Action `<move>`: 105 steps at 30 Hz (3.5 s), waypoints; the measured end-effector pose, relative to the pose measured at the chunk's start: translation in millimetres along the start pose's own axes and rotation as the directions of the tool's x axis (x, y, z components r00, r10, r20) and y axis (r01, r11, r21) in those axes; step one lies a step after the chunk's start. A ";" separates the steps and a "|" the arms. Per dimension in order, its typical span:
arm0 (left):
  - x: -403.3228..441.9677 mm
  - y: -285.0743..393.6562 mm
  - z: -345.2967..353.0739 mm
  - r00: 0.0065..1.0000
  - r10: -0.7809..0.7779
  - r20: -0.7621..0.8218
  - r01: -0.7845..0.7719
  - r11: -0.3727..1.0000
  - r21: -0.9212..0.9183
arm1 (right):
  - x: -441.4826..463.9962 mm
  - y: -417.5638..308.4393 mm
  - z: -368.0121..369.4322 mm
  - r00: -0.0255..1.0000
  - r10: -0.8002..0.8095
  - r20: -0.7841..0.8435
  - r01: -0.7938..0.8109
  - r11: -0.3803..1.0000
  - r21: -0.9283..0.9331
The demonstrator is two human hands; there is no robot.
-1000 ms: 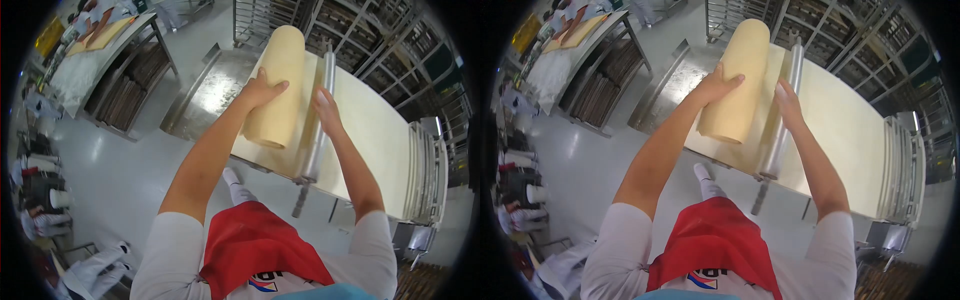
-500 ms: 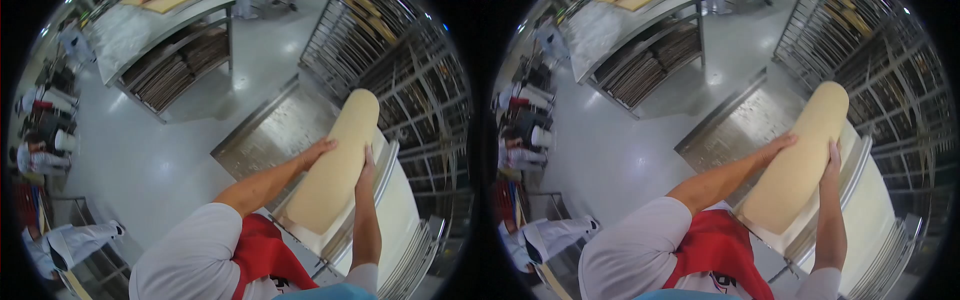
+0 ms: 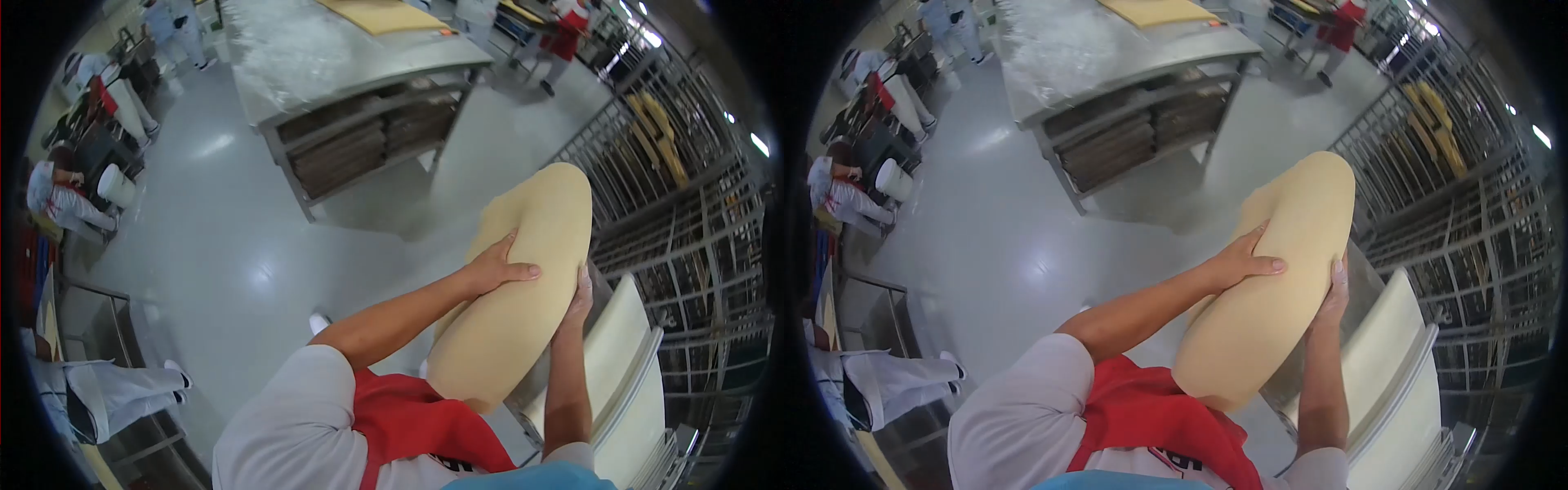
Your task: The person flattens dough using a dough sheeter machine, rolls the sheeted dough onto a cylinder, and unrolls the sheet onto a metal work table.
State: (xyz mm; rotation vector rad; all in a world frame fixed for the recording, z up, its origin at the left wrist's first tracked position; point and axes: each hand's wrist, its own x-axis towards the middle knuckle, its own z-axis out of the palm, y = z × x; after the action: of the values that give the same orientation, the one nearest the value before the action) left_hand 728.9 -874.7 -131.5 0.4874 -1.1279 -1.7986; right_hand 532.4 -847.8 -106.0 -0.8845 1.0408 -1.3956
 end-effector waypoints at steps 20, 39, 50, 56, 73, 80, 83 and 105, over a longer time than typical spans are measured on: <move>33.2 370.1 -556.4 0.956 -0.281 0.089 0.215 0.872 0.440 | 269.9 214.0 572.4 0.935 -0.257 -0.246 0.290 0.950 0.111; -56.3 497.0 -999.4 0.499 -0.013 -0.867 0.050 0.999 0.014 | 464.2 453.5 1028.6 0.888 -0.459 -0.005 0.270 0.531 -0.803; -37.9 607.9 -1212.8 0.734 0.008 -0.679 0.006 1.000 0.018 | 561.6 513.7 1229.2 0.869 -0.471 -0.153 0.227 0.653 -0.723; -29.2 646.2 -1324.3 0.681 0.128 -0.721 0.013 0.982 0.187 | 648.9 576.2 1302.9 0.898 -0.405 -0.173 0.160 0.666 -0.729; 73.7 852.0 -1646.2 0.518 0.391 -0.761 0.169 0.825 0.539 | 973.8 599.9 1603.7 0.896 -0.378 -0.232 0.103 0.687 -0.719; 93.9 955.1 -1793.0 0.711 -0.088 -0.697 0.560 0.671 0.487 | 1102.9 653.8 1633.1 0.866 -0.473 -0.165 0.090 0.470 -0.878; 120.6 977.0 -1836.2 0.869 0.289 -0.402 0.269 0.406 0.873 | 1157.6 682.6 1696.7 0.840 -0.374 -0.393 -0.042 0.677 -0.735; 258.0 1176.5 -2138.2 0.974 -0.190 -0.123 0.090 -0.173 0.981 | 1466.4 801.2 2005.2 0.952 -0.296 0.076 0.187 0.365 -0.912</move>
State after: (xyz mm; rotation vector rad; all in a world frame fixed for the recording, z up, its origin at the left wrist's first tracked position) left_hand 2715.1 -2315.7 -160.0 1.5340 -2.5641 -0.5450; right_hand 2547.5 -2498.0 -276.8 -1.8657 1.8958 -1.0023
